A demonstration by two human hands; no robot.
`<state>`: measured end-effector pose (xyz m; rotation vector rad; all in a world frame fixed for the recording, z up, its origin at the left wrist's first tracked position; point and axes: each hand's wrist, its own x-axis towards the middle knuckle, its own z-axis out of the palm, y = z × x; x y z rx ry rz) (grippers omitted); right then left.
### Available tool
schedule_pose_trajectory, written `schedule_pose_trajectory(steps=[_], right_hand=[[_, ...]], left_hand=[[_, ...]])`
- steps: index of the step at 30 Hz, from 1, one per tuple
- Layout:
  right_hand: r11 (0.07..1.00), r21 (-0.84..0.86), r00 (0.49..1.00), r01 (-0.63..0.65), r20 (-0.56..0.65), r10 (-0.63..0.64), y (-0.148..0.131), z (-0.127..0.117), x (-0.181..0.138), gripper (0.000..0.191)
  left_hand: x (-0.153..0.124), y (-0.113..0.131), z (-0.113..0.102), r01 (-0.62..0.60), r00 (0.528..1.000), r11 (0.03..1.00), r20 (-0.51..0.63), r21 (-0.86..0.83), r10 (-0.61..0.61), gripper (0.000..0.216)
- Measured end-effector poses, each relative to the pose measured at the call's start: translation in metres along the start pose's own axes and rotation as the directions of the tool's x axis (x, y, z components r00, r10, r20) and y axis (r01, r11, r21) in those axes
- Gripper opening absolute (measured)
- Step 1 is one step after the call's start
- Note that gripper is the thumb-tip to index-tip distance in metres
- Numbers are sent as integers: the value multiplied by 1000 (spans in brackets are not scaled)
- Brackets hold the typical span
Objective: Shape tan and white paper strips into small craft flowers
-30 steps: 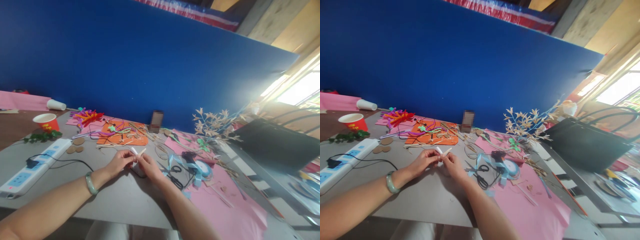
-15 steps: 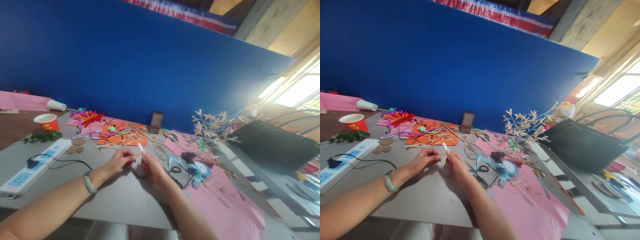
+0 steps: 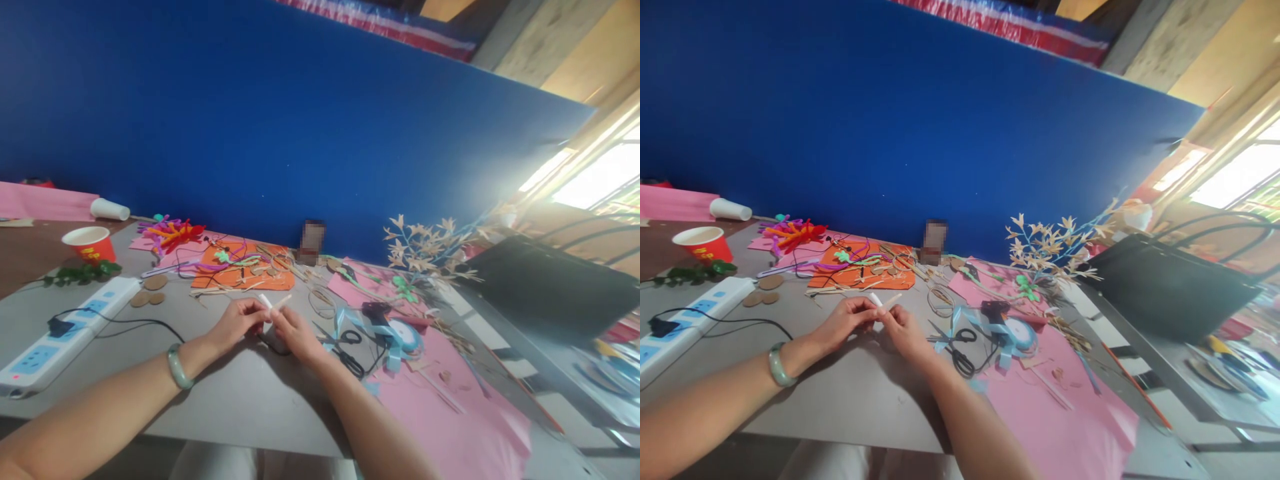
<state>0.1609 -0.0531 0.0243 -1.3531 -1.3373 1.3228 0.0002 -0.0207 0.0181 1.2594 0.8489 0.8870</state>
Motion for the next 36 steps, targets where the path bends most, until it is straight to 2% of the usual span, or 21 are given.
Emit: schedule_pose_trajectory(steps=[3,6,14,20,24,30,36], right_hand=[[997,-65,999,46,-15,-47,1,2,0,49],[997,-76,999,33,-26,-35,-2,1,-1,49],[966,225,989,-131,94,113,-12,1,-7,44],[919,332,977,-214,81,198,-15,-2,-6,48],[911,361,979,-200,35,201,-17,-6,-4,50],[961,260,988,-94,-98,123,-14,-11,-1,51],[998,34,999,-52,-9,52,-4,-1,-3,48]], left_hand=[[-1,1,2,4,1000,1000,6,27,-4,22],[-2,3,4,3,1000,1000,13,14,-3,22],[-1,7,1,-29,998,999,50,-15,30,22],[-1,7,0,-30,998,999,54,-17,30,22],[-1,6,-1,-17,998,1000,54,-14,18,22],[1,1,-3,-11,1000,999,2,-45,11,22],[-1,5,1,-13,1000,1000,-6,1,13,22]])
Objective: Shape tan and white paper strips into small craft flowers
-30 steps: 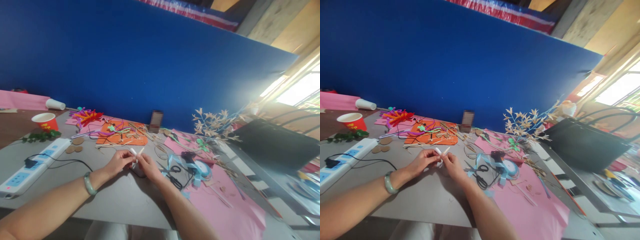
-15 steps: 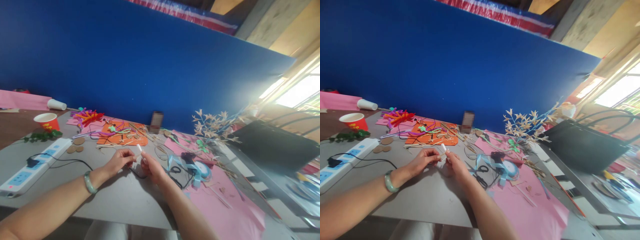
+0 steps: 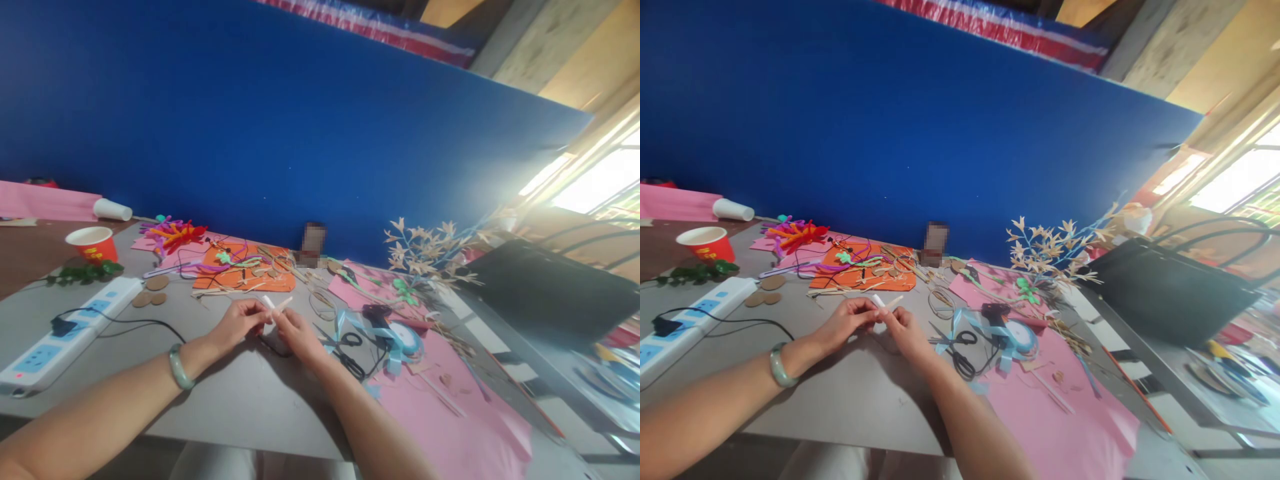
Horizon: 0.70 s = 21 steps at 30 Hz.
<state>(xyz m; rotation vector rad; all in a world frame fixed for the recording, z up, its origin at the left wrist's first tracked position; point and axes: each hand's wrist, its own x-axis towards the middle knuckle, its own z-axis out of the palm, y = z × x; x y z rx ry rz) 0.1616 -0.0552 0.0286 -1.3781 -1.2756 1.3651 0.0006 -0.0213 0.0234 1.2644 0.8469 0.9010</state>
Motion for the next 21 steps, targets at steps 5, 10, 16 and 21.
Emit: schedule_pose_trajectory(steps=[5,10,16,21], right_hand=[[1000,-31,1000,4,18,-4,-1,2,-1,48],[989,126,993,-75,95,63,-8,1,-4,46],[954,257,988,-151,53,142,-16,-7,-6,50],[954,269,991,-131,2,136,-17,-16,-3,51]], left_hand=[[-3,4,3,13,1000,1000,25,23,-13,22],[-3,5,0,-27,998,999,53,23,26,22],[0,4,-2,-5,999,1000,49,6,5,21],[2,0,-4,20,999,1000,39,-7,-20,21]])
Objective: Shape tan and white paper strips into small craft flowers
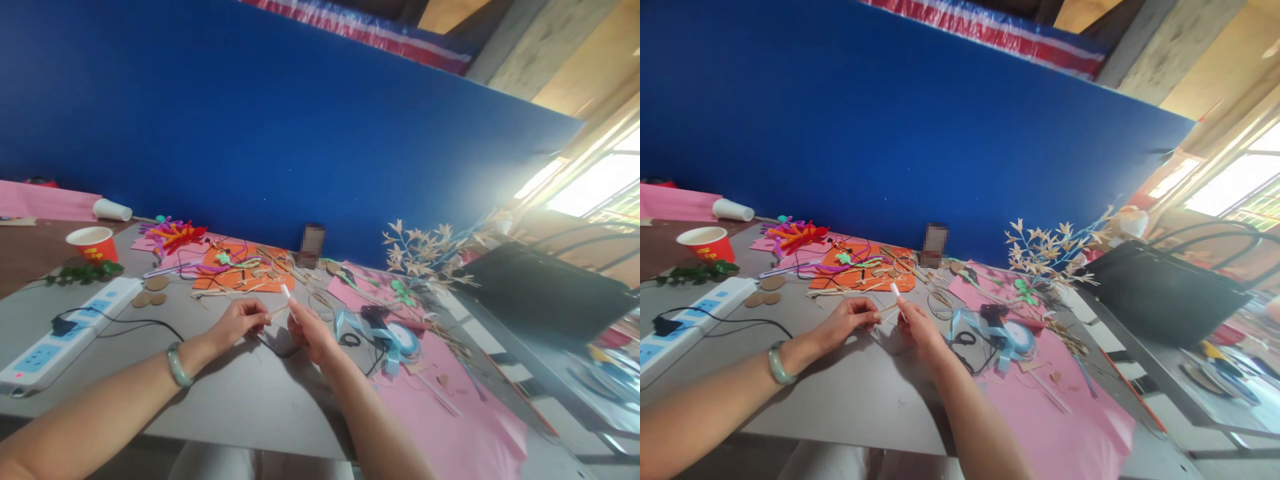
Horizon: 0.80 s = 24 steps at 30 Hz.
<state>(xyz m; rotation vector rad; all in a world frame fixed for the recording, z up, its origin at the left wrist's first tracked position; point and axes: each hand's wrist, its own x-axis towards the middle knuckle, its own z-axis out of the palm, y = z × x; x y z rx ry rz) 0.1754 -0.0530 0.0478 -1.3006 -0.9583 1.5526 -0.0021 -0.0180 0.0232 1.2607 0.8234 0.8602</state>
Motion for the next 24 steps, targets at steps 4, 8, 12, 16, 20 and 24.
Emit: schedule_pose_trajectory(steps=[4,8,12,16,20,24], right_hand=[[992,-108,998,68,-7,-69,4,0,3,48],[963,-242,993,117,26,-114,15,7,5,46],[954,-270,991,133,34,-129,19,13,5,47],[973,-206,995,102,45,-94,15,13,2,48],[998,-45,999,32,40,-31,6,6,0,49],[999,21,999,29,-45,-28,-4,-5,1,51]], left_hand=[[1,-3,0,-11,1000,1000,-20,-20,11,21],[0,-5,2,-32,999,999,-33,-18,31,22],[-2,-3,5,-38,999,999,-2,-5,38,23],[-2,0,6,-31,1000,1000,1,-5,31,23],[-1,1,3,-33,999,999,-4,10,33,24],[1,-1,0,-16,1000,1000,-5,-13,16,24]])
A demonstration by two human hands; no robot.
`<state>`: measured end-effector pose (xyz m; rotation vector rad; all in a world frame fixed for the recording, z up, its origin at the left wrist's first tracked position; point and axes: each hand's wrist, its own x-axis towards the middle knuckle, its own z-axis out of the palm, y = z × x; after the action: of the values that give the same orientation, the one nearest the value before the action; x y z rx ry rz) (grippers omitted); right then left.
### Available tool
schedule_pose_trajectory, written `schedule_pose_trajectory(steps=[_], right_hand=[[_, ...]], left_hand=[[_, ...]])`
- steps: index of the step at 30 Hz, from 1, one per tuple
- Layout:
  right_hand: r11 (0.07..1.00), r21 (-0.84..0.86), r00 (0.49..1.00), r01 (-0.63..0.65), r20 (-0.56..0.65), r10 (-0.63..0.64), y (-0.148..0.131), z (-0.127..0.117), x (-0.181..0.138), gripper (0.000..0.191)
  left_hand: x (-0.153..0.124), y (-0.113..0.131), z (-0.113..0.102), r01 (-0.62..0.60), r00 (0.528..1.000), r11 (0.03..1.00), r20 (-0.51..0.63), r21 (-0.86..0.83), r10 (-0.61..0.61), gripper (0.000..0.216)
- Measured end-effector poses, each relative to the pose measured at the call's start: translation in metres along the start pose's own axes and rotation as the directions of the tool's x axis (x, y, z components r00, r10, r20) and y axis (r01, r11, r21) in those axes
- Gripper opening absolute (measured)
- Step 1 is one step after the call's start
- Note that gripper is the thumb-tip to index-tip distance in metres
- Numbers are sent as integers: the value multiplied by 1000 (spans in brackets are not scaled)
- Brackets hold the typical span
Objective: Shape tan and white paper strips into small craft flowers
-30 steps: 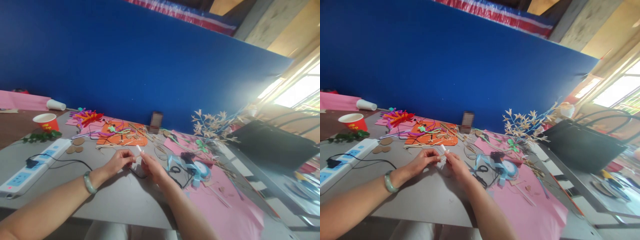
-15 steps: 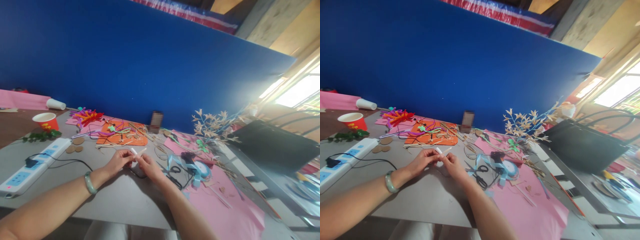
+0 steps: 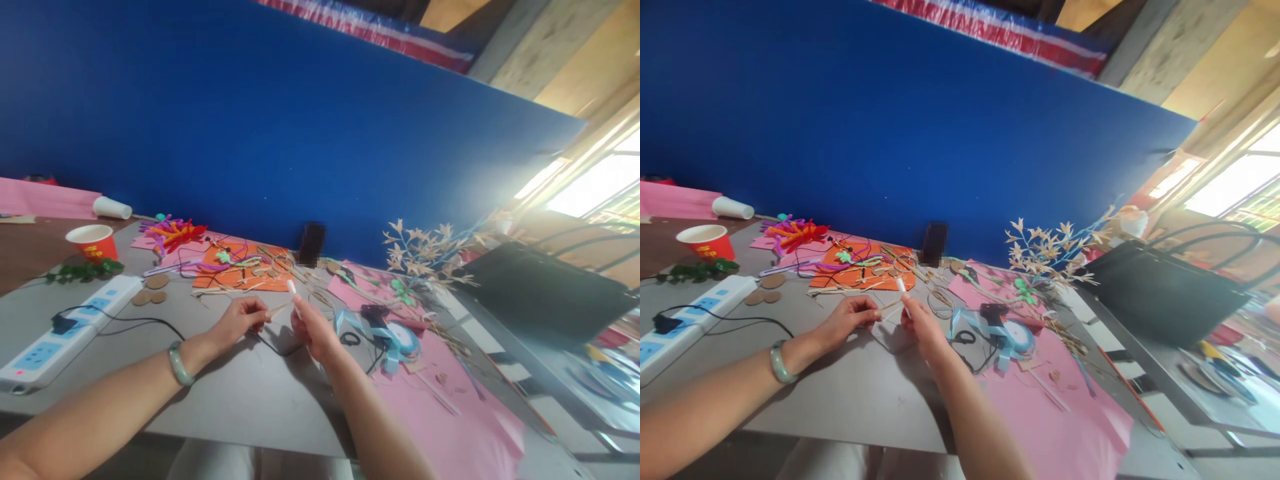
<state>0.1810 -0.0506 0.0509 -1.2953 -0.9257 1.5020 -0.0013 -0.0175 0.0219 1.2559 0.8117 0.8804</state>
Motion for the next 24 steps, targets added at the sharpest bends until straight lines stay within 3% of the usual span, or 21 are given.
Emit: schedule_pose_trajectory(steps=[4,10,12,15,19,24], right_hand=[[992,-99,994,73,-73,-81,-1,-4,2,50],[887,-421,982,188,51,-184,20,13,2,48],[875,-435,976,213,59,-208,24,15,3,48],[904,-379,974,199,-26,-226,24,12,7,48],[952,-269,975,148,-121,-186,23,8,10,49],[919,-335,978,205,115,-176,24,12,5,51]], left_hand=[[0,-2,1,12,999,1000,-35,-29,-13,25],[-4,-1,7,-7,1000,1000,-20,15,8,23],[-5,0,8,-3,1000,1000,-12,18,3,23],[-4,0,7,5,1000,1000,-17,7,-4,24],[-3,-2,4,-84,995,996,-52,-30,83,21],[-4,-2,5,-89,996,996,-6,-21,89,21]])
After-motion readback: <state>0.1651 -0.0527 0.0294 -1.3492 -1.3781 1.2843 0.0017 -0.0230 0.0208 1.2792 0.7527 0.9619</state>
